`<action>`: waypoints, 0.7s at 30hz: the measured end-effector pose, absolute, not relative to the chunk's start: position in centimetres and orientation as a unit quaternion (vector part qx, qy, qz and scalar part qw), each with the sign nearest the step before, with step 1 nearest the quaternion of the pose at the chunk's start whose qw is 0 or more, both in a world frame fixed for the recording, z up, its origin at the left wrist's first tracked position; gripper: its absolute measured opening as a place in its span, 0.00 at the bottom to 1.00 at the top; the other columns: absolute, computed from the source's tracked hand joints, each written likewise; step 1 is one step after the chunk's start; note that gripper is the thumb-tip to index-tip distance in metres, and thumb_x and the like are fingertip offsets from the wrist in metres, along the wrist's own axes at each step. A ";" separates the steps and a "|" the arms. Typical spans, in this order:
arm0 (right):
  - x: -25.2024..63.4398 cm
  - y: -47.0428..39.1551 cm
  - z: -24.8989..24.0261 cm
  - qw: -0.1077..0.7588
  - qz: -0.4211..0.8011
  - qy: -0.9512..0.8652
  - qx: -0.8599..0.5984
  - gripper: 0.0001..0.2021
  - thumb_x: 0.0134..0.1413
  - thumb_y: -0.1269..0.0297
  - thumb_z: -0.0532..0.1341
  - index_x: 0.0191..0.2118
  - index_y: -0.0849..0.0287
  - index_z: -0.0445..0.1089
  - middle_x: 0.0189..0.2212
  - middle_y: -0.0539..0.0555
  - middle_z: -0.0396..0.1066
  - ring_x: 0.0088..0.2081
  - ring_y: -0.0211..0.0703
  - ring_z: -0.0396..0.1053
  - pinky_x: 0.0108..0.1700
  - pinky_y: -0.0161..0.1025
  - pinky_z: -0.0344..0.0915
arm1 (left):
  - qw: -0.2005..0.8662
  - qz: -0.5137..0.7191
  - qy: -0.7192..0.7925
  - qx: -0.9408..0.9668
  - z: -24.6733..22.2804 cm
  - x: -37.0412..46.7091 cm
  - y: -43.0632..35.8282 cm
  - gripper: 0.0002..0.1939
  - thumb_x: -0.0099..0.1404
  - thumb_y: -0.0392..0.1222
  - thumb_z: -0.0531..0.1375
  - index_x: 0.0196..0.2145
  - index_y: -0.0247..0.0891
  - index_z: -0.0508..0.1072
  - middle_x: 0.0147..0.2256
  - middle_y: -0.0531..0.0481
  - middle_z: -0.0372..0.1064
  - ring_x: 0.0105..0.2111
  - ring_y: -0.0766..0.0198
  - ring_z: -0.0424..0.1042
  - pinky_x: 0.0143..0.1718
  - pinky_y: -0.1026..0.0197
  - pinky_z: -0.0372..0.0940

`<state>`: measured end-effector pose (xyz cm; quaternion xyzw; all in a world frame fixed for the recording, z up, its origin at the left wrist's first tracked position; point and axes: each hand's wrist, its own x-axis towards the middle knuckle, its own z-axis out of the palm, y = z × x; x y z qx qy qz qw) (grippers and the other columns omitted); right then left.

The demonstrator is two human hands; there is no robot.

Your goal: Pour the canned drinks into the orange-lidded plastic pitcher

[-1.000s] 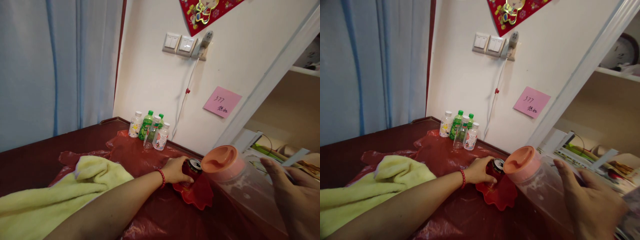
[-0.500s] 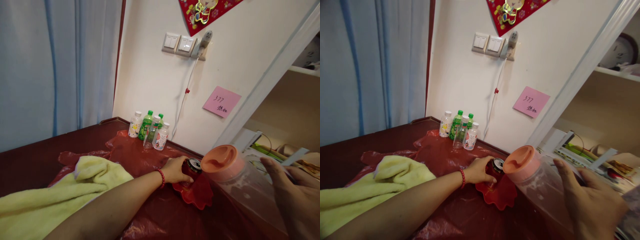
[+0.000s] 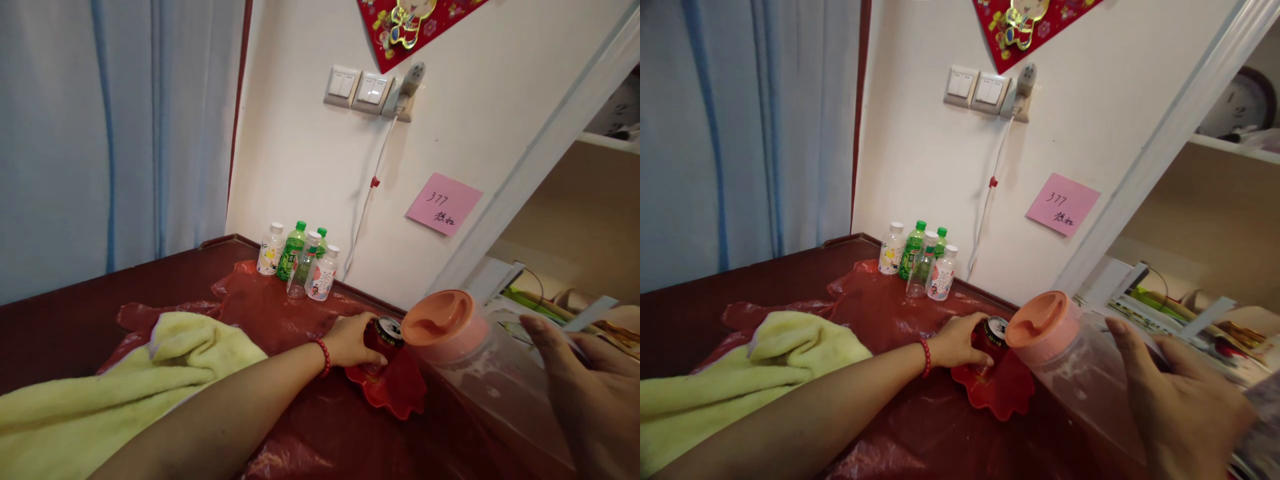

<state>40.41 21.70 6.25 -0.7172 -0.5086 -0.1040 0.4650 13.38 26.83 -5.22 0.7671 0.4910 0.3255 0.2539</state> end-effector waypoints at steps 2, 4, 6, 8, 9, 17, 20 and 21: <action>40.4 21.7 6.2 0.467 -0.105 -0.512 -0.713 0.29 0.48 0.31 0.57 0.38 0.53 0.76 0.35 0.54 0.75 0.34 0.56 0.69 0.33 0.45 0.58 | 0.252 0.325 0.492 0.767 -5.2 13.4 26.8 0.43 0.49 0.55 0.76 0.60 0.42 0.69 0.57 0.44 0.75 0.56 0.43 0.74 0.57 0.46 0.67; 40.4 21.7 6.1 0.465 -0.114 -0.516 -0.710 0.29 0.48 0.30 0.56 0.36 0.53 0.75 0.34 0.54 0.74 0.32 0.55 0.68 0.33 0.45 0.58 | 0.253 0.325 0.493 0.766 -5.3 13.4 26.8 0.43 0.49 0.55 0.76 0.60 0.43 0.69 0.57 0.44 0.75 0.56 0.43 0.74 0.58 0.47 0.67; 40.5 21.7 6.1 0.466 -0.120 -0.516 -0.709 0.28 0.47 0.30 0.56 0.33 0.53 0.74 0.31 0.54 0.73 0.33 0.56 0.68 0.33 0.46 0.58 | 0.256 0.326 0.492 0.765 -5.3 13.4 26.9 0.43 0.49 0.55 0.76 0.60 0.43 0.69 0.57 0.45 0.75 0.56 0.43 0.74 0.58 0.47 0.67; 40.6 21.8 6.2 0.466 -0.116 -0.517 -0.708 0.27 0.46 0.31 0.57 0.30 0.53 0.72 0.30 0.54 0.72 0.34 0.57 0.69 0.34 0.46 0.59 | 0.256 0.327 0.492 0.765 -5.2 13.4 26.9 0.43 0.49 0.55 0.76 0.60 0.43 0.69 0.57 0.45 0.75 0.56 0.43 0.74 0.58 0.47 0.67; 40.6 21.9 6.2 0.464 -0.113 -0.517 -0.710 0.27 0.46 0.31 0.57 0.30 0.53 0.71 0.30 0.54 0.72 0.35 0.57 0.69 0.35 0.45 0.59 | 0.255 0.326 0.492 0.766 -5.2 13.4 26.9 0.43 0.49 0.56 0.76 0.60 0.43 0.69 0.57 0.45 0.75 0.56 0.43 0.74 0.58 0.47 0.66; 40.7 22.0 6.0 0.466 -0.118 -0.519 -0.707 0.27 0.46 0.31 0.57 0.31 0.53 0.72 0.32 0.55 0.73 0.38 0.58 0.70 0.37 0.46 0.61 | 0.257 0.327 0.493 0.764 -5.2 13.4 26.8 0.43 0.49 0.55 0.76 0.59 0.45 0.69 0.57 0.46 0.75 0.56 0.43 0.74 0.58 0.47 0.66; 40.8 22.0 6.1 0.457 -0.123 -0.517 -0.713 0.27 0.45 0.30 0.56 0.29 0.52 0.71 0.28 0.54 0.70 0.36 0.58 0.69 0.37 0.46 0.60 | 0.257 0.326 0.492 0.765 -5.2 13.4 26.8 0.43 0.49 0.55 0.76 0.60 0.44 0.69 0.57 0.45 0.75 0.56 0.43 0.74 0.58 0.47 0.66; 40.8 22.0 6.1 0.456 -0.120 -0.516 -0.716 0.28 0.46 0.30 0.56 0.30 0.52 0.72 0.29 0.54 0.70 0.36 0.58 0.68 0.37 0.46 0.60 | 0.257 0.325 0.492 0.766 -5.2 13.4 26.8 0.43 0.49 0.55 0.76 0.60 0.44 0.69 0.57 0.45 0.75 0.56 0.43 0.74 0.58 0.47 0.66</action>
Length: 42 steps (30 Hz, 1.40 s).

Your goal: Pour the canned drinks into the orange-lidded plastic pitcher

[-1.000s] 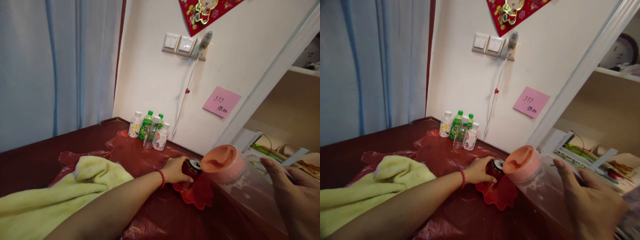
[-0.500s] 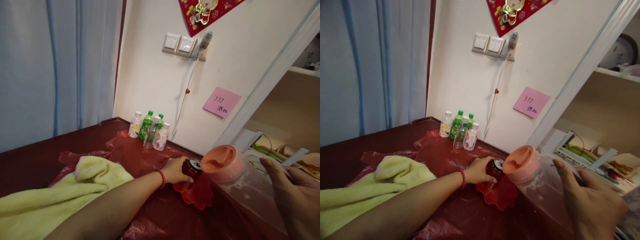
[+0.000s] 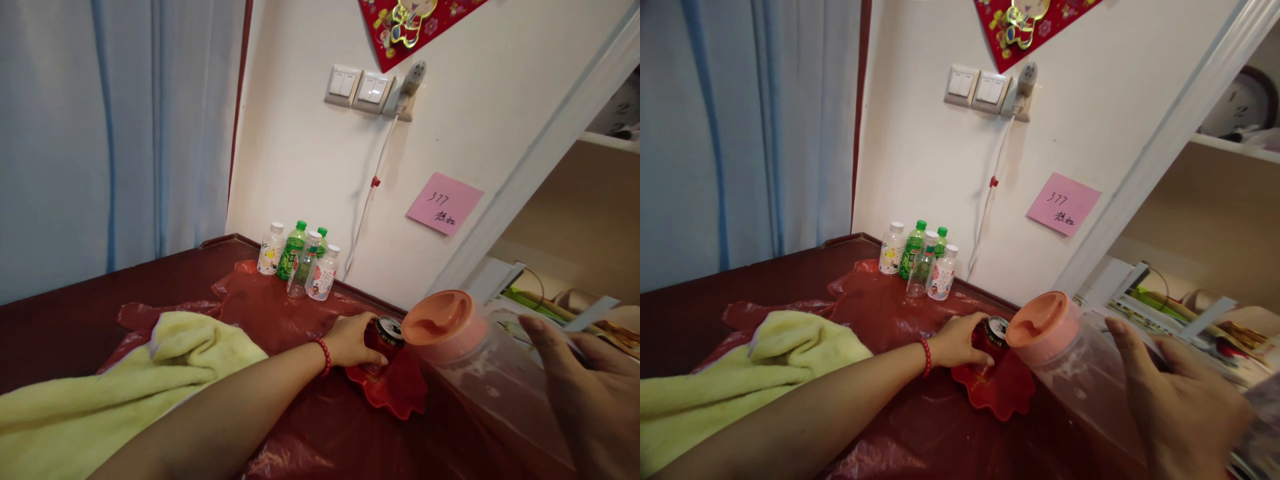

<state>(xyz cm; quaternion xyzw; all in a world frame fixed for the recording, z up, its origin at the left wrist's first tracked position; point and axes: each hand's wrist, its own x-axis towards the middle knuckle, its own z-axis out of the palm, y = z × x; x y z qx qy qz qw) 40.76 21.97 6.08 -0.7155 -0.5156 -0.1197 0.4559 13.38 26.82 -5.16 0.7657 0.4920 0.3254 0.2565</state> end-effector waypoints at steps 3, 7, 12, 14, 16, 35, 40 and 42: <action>40.7 21.9 6.2 0.458 -0.110 -0.513 -0.717 0.28 0.46 0.31 0.56 0.32 0.53 0.73 0.31 0.55 0.71 0.35 0.57 0.68 0.35 0.46 0.59 | 0.257 0.325 0.490 0.767 -5.2 13.4 26.8 0.43 0.49 0.55 0.76 0.60 0.43 0.69 0.57 0.45 0.75 0.56 0.43 0.74 0.58 0.47 0.67; 40.5 21.9 6.1 0.462 -0.110 -0.512 -0.716 0.28 0.45 0.31 0.56 0.30 0.53 0.72 0.28 0.54 0.70 0.34 0.57 0.68 0.34 0.46 0.59 | 0.255 0.326 0.492 0.766 -5.2 13.4 26.8 0.43 0.49 0.55 0.76 0.60 0.44 0.69 0.57 0.46 0.75 0.56 0.43 0.74 0.57 0.47 0.67; 40.2 21.8 6.3 0.472 -0.117 -0.513 -0.707 0.27 0.45 0.30 0.57 0.28 0.52 0.70 0.28 0.53 0.70 0.35 0.56 0.69 0.34 0.45 0.60 | 0.252 0.328 0.491 0.766 -5.2 13.4 26.8 0.42 0.49 0.55 0.76 0.59 0.45 0.69 0.57 0.46 0.75 0.56 0.44 0.74 0.57 0.48 0.67; 40.0 21.6 6.5 0.465 -0.112 -0.509 -0.716 0.27 0.43 0.30 0.56 0.27 0.52 0.68 0.27 0.54 0.69 0.35 0.56 0.68 0.36 0.46 0.60 | 0.251 0.327 0.492 0.767 -5.2 13.4 26.8 0.42 0.49 0.55 0.76 0.59 0.44 0.69 0.57 0.45 0.75 0.56 0.43 0.74 0.57 0.47 0.67; 39.7 21.5 6.9 0.456 -0.108 -0.503 -0.726 0.27 0.41 0.30 0.54 0.27 0.51 0.69 0.28 0.55 0.70 0.34 0.57 0.68 0.37 0.46 0.61 | 0.251 0.328 0.491 0.767 -5.2 13.4 26.8 0.43 0.49 0.54 0.76 0.60 0.43 0.69 0.57 0.45 0.75 0.56 0.43 0.74 0.57 0.47 0.67; 40.1 21.7 6.6 0.451 -0.112 -0.503 -0.728 0.30 0.42 0.28 0.54 0.32 0.51 0.73 0.33 0.55 0.73 0.40 0.60 0.70 0.36 0.47 0.59 | 0.256 0.328 0.487 0.767 -5.1 13.4 26.8 0.43 0.49 0.54 0.76 0.60 0.42 0.69 0.57 0.46 0.75 0.55 0.44 0.74 0.56 0.49 0.68; 40.1 21.9 6.5 0.453 -0.114 -0.504 -0.727 0.29 0.42 0.28 0.54 0.29 0.50 0.71 0.31 0.55 0.72 0.40 0.61 0.71 0.38 0.47 0.61 | 0.257 0.328 0.487 0.767 -5.1 13.4 26.8 0.43 0.49 0.54 0.76 0.60 0.42 0.69 0.57 0.45 0.75 0.55 0.45 0.75 0.55 0.49 0.68; 40.1 21.9 6.5 0.454 -0.117 -0.507 -0.724 0.29 0.41 0.29 0.54 0.30 0.51 0.72 0.32 0.55 0.73 0.40 0.61 0.71 0.39 0.48 0.62 | 0.256 0.328 0.487 0.767 -5.1 13.4 26.8 0.43 0.49 0.54 0.76 0.60 0.42 0.69 0.57 0.45 0.75 0.55 0.45 0.75 0.55 0.49 0.68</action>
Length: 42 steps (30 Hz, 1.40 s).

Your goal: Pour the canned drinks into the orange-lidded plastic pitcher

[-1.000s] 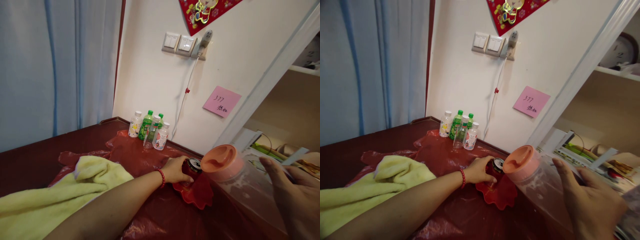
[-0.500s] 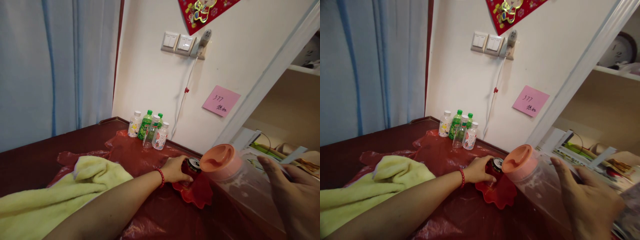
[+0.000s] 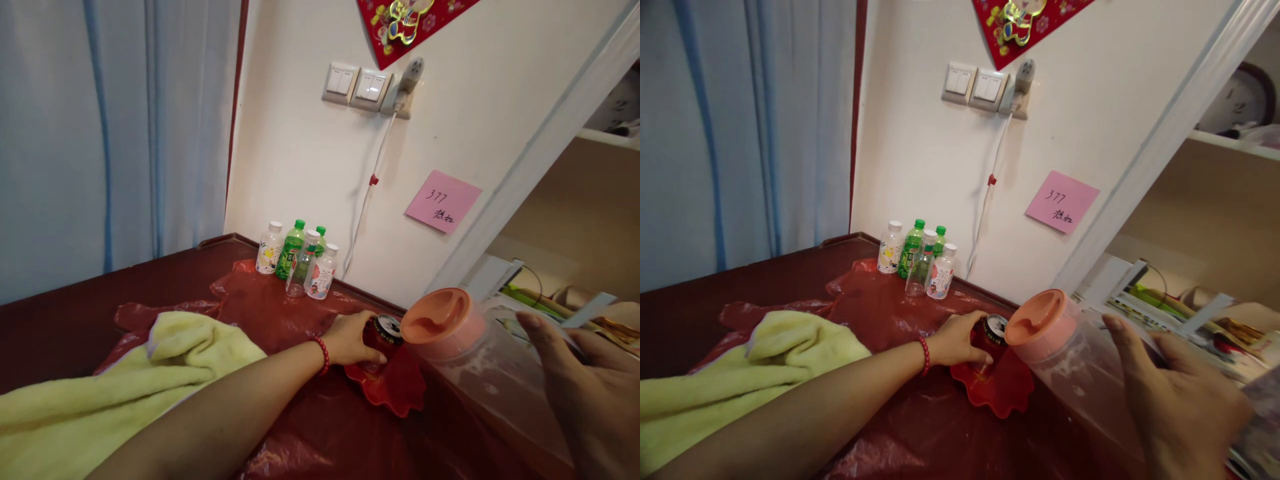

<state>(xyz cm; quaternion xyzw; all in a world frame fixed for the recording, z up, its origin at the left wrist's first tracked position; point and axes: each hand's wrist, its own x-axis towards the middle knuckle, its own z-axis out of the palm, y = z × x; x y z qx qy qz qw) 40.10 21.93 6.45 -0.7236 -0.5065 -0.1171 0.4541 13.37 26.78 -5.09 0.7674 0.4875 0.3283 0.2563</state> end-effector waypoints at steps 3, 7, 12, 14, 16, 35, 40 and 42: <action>40.1 22.0 6.4 0.458 -0.121 -0.509 -0.718 0.28 0.42 0.30 0.55 0.31 0.51 0.72 0.33 0.56 0.73 0.40 0.60 0.71 0.40 0.47 0.62 | 0.254 0.328 0.488 0.769 -5.1 13.4 26.8 0.43 0.49 0.54 0.76 0.60 0.41 0.69 0.57 0.45 0.75 0.55 0.44 0.75 0.56 0.48 0.68; 39.9 21.9 6.6 0.445 -0.115 -0.504 -0.732 0.29 0.40 0.29 0.53 0.29 0.51 0.71 0.29 0.56 0.71 0.38 0.60 0.70 0.39 0.48 0.62 | 0.251 0.331 0.485 0.770 -5.2 13.4 26.8 0.43 0.49 0.53 0.76 0.60 0.41 0.69 0.57 0.45 0.75 0.55 0.44 0.74 0.57 0.47 0.67; 39.7 21.7 6.7 0.453 -0.120 -0.521 -0.713 0.28 0.42 0.29 0.54 0.28 0.51 0.70 0.28 0.54 0.70 0.35 0.56 0.68 0.36 0.46 0.60 | 0.251 0.333 0.485 0.769 -5.3 13.4 26.9 0.43 0.49 0.54 0.76 0.60 0.41 0.69 0.57 0.44 0.75 0.55 0.43 0.75 0.57 0.47 0.67; 39.6 21.6 6.8 0.452 -0.113 -0.512 -0.722 0.28 0.40 0.29 0.54 0.27 0.51 0.69 0.27 0.54 0.69 0.34 0.56 0.66 0.36 0.46 0.59 | 0.249 0.333 0.486 0.769 -5.3 13.4 26.9 0.44 0.49 0.54 0.76 0.60 0.41 0.69 0.56 0.44 0.75 0.55 0.43 0.75 0.57 0.47 0.67; 39.5 21.6 6.9 0.450 -0.105 -0.504 -0.730 0.28 0.38 0.29 0.53 0.28 0.51 0.69 0.26 0.55 0.68 0.31 0.55 0.64 0.35 0.47 0.59 | 0.249 0.333 0.485 0.769 -5.4 13.4 26.9 0.43 0.49 0.54 0.76 0.60 0.42 0.69 0.56 0.45 0.75 0.55 0.43 0.75 0.56 0.47 0.67; 39.0 21.5 7.3 0.434 -0.107 -0.507 -0.737 0.27 0.35 0.30 0.51 0.27 0.49 0.67 0.26 0.55 0.68 0.30 0.54 0.61 0.36 0.47 0.59 | 0.254 0.323 0.494 0.767 -5.1 13.5 26.8 0.43 0.49 0.55 0.76 0.60 0.43 0.69 0.57 0.45 0.75 0.56 0.43 0.74 0.57 0.47 0.67; 39.2 21.5 7.3 0.425 -0.107 -0.507 -0.742 0.29 0.36 0.30 0.51 0.29 0.51 0.69 0.30 0.56 0.71 0.31 0.56 0.62 0.37 0.47 0.59 | 0.254 0.324 0.493 0.767 -5.0 13.5 26.7 0.42 0.49 0.55 0.76 0.60 0.44 0.69 0.57 0.46 0.75 0.56 0.43 0.74 0.57 0.47 0.67; 39.1 21.5 7.2 0.428 -0.101 -0.510 -0.739 0.28 0.37 0.30 0.52 0.28 0.51 0.69 0.28 0.55 0.69 0.30 0.55 0.62 0.37 0.47 0.60 | 0.253 0.325 0.493 0.766 -5.0 13.5 26.7 0.42 0.49 0.54 0.76 0.59 0.44 0.69 0.57 0.46 0.75 0.56 0.43 0.74 0.58 0.47 0.67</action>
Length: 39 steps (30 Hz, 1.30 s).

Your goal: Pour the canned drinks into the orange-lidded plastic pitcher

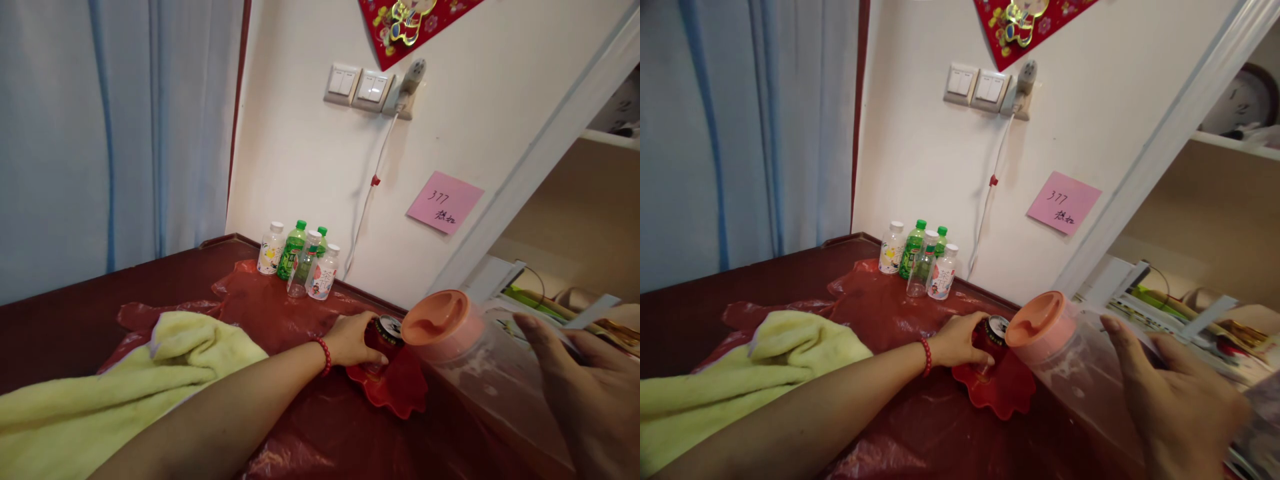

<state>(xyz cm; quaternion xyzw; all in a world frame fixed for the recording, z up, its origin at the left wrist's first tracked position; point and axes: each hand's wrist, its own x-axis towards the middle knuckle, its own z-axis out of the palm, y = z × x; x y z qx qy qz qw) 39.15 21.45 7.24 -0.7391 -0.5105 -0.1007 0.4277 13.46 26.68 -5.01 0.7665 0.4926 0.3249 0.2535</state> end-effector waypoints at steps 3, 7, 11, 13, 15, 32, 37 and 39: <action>39.4 21.6 7.0 0.440 -0.099 -0.509 -0.734 0.28 0.39 0.30 0.54 0.29 0.51 0.70 0.27 0.54 0.69 0.29 0.54 0.62 0.37 0.46 0.60 | 0.253 0.326 0.492 0.767 -5.0 13.5 26.7 0.42 0.49 0.54 0.76 0.59 0.44 0.69 0.57 0.46 0.75 0.56 0.43 0.74 0.58 0.47 0.66; 40.1 21.7 6.7 0.435 -0.112 -0.512 -0.732 0.29 0.41 0.30 0.54 0.32 0.52 0.72 0.31 0.55 0.72 0.31 0.54 0.62 0.36 0.46 0.59 | 0.250 0.325 0.491 0.769 -5.0 13.4 26.7 0.42 0.49 0.54 0.76 0.59 0.44 0.69 0.57 0.46 0.75 0.56 0.44 0.74 0.57 0.48 0.66; 40.5 21.9 6.5 0.430 -0.114 -0.520 -0.730 0.29 0.44 0.29 0.54 0.31 0.52 0.72 0.30 0.54 0.71 0.31 0.54 0.64 0.35 0.45 0.58 | 0.251 0.322 0.492 0.769 -5.0 13.4 26.7 0.42 0.49 0.55 0.76 0.59 0.43 0.69 0.57 0.46 0.75 0.56 0.43 0.74 0.57 0.47 0.67; 40.5 21.9 6.4 0.429 -0.113 -0.524 -0.727 0.30 0.45 0.29 0.54 0.32 0.52 0.73 0.31 0.54 0.72 0.31 0.54 0.64 0.34 0.45 0.58 | 0.249 0.325 0.489 0.770 -5.0 13.5 26.7 0.42 0.49 0.54 0.76 0.59 0.43 0.69 0.57 0.45 0.75 0.56 0.43 0.74 0.58 0.47 0.67; 40.5 21.9 6.3 0.433 -0.118 -0.524 -0.724 0.29 0.44 0.29 0.55 0.32 0.52 0.73 0.31 0.54 0.73 0.31 0.54 0.65 0.34 0.45 0.58 | 0.249 0.328 0.488 0.769 -5.0 13.4 26.7 0.42 0.49 0.54 0.76 0.59 0.43 0.69 0.57 0.45 0.75 0.56 0.43 0.74 0.58 0.47 0.66; 39.8 21.7 6.8 0.444 -0.114 -0.514 -0.725 0.29 0.41 0.29 0.53 0.31 0.51 0.72 0.33 0.56 0.74 0.37 0.59 0.70 0.37 0.47 0.61 | 0.257 0.330 0.488 0.767 -5.0 13.4 26.7 0.42 0.49 0.54 0.76 0.59 0.44 0.69 0.56 0.46 0.75 0.55 0.44 0.75 0.56 0.48 0.67; 39.6 21.5 7.0 0.433 -0.110 -0.514 -0.732 0.30 0.41 0.29 0.53 0.32 0.52 0.72 0.31 0.57 0.73 0.36 0.59 0.69 0.37 0.47 0.61 | 0.255 0.326 0.488 0.768 -5.1 13.4 26.7 0.43 0.49 0.54 0.76 0.60 0.43 0.69 0.57 0.45 0.75 0.56 0.44 0.74 0.56 0.48 0.67; 39.5 21.5 7.1 0.431 -0.107 -0.514 -0.734 0.29 0.40 0.29 0.53 0.30 0.51 0.71 0.31 0.56 0.73 0.36 0.59 0.69 0.37 0.47 0.61 | 0.254 0.326 0.490 0.768 -5.1 13.4 26.7 0.43 0.49 0.55 0.76 0.60 0.43 0.69 0.57 0.45 0.75 0.56 0.44 0.74 0.56 0.48 0.67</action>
